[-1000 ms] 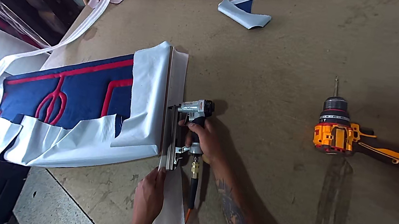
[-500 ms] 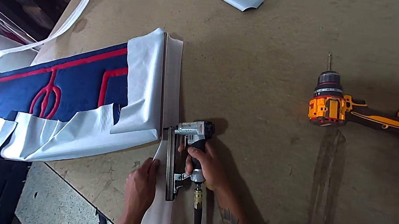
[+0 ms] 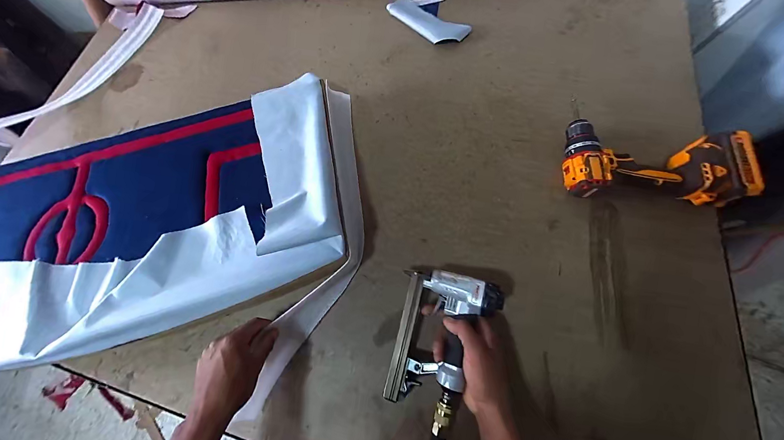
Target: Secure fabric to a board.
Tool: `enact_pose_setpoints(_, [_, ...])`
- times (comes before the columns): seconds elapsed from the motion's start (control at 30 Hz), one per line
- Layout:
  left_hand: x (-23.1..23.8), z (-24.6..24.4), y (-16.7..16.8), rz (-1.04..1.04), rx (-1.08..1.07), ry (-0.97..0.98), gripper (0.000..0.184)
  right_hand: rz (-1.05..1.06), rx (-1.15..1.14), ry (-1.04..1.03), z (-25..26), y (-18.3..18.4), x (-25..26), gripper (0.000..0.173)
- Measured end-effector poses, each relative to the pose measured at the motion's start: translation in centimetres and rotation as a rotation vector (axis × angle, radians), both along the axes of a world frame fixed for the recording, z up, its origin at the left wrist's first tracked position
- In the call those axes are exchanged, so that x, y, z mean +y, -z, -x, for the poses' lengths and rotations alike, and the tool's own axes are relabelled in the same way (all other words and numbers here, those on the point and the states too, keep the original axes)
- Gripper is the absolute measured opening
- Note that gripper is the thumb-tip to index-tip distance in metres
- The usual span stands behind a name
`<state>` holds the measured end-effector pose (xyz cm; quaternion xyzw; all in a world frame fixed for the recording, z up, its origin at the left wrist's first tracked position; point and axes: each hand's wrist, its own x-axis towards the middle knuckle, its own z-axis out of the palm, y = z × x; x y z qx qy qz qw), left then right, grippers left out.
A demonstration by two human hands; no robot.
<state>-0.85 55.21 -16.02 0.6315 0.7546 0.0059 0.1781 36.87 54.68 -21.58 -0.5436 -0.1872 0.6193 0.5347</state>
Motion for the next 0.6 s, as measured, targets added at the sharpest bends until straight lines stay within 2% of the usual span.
enact_pose_setpoints(0.1, [0.7,4.7,0.0,-0.037,0.038,0.125,0.031,-0.014,0.021,0.196,4.6,-0.2,-3.7,0.029])
enact_pose_setpoints(0.2, [-0.1,9.1,-0.1,-0.073,0.026,0.203,0.03,-0.045,0.075,0.369,12.0,-0.6,-5.6,0.03])
enact_pose_setpoints(0.33, [-0.7,14.2,0.4,-0.209,0.005,0.233,0.025,-0.087,0.144,0.514,20.1,-0.4,-3.4,0.027])
enact_pose_setpoints(0.43, [-1.0,15.8,1.3,-0.306,-0.062,0.242,0.024,-0.096,0.171,0.56,23.2,0.4,-1.6,0.026])
enact_pose_setpoints(0.6, [-1.1,16.9,2.1,-0.367,-0.153,0.21,0.025,-0.139,0.193,0.554,25.3,1.6,-1.0,0.029])
